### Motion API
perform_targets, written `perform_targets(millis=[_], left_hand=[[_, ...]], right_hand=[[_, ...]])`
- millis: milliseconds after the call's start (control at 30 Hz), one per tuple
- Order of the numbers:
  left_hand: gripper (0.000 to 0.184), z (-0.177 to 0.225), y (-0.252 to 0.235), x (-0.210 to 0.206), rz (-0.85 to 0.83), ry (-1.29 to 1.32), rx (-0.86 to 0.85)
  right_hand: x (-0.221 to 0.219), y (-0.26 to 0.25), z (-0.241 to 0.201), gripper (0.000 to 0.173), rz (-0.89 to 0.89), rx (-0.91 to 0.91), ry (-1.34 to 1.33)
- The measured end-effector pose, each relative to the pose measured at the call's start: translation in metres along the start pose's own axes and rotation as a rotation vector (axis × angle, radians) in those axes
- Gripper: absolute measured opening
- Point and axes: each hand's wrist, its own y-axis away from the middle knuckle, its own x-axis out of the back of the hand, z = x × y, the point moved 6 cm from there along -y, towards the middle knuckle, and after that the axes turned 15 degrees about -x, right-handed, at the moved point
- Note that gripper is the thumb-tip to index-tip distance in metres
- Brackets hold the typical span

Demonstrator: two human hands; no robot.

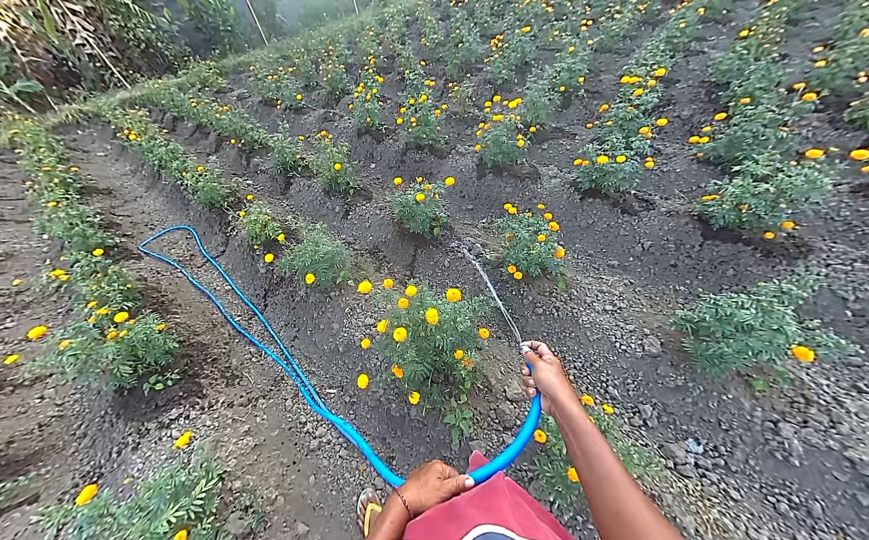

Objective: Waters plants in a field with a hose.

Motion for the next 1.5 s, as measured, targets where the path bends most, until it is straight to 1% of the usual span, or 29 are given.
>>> perform_targets(millis=[333,567,767,1000,1500], left_hand=[[0.059,0.000,0.000,0.000,-0.007,-0.005,0.006],[0.059,-0.001,0.000,-0.001,0.001,-0.004,-0.019],[0.060,-0.002,0.001,-0.002,0.024,0.008,-0.013],[0.061,-0.001,0.003,0.001,0.043,-0.002,-0.031],[0.063,-0.002,0.005,0.005,0.050,-0.014,-0.025]], right_hand=[[-0.001,0.001,0.001,0.021,-0.014,-0.009,-0.011],[0.000,-0.001,0.004,0.020,-0.021,-0.007,-0.015],[-0.011,0.009,-0.008,0.022,-0.036,0.029,0.045],[-0.022,0.018,-0.018,0.021,-0.066,0.078,0.049],[-0.035,0.022,-0.024,0.022,-0.067,0.095,0.075]])
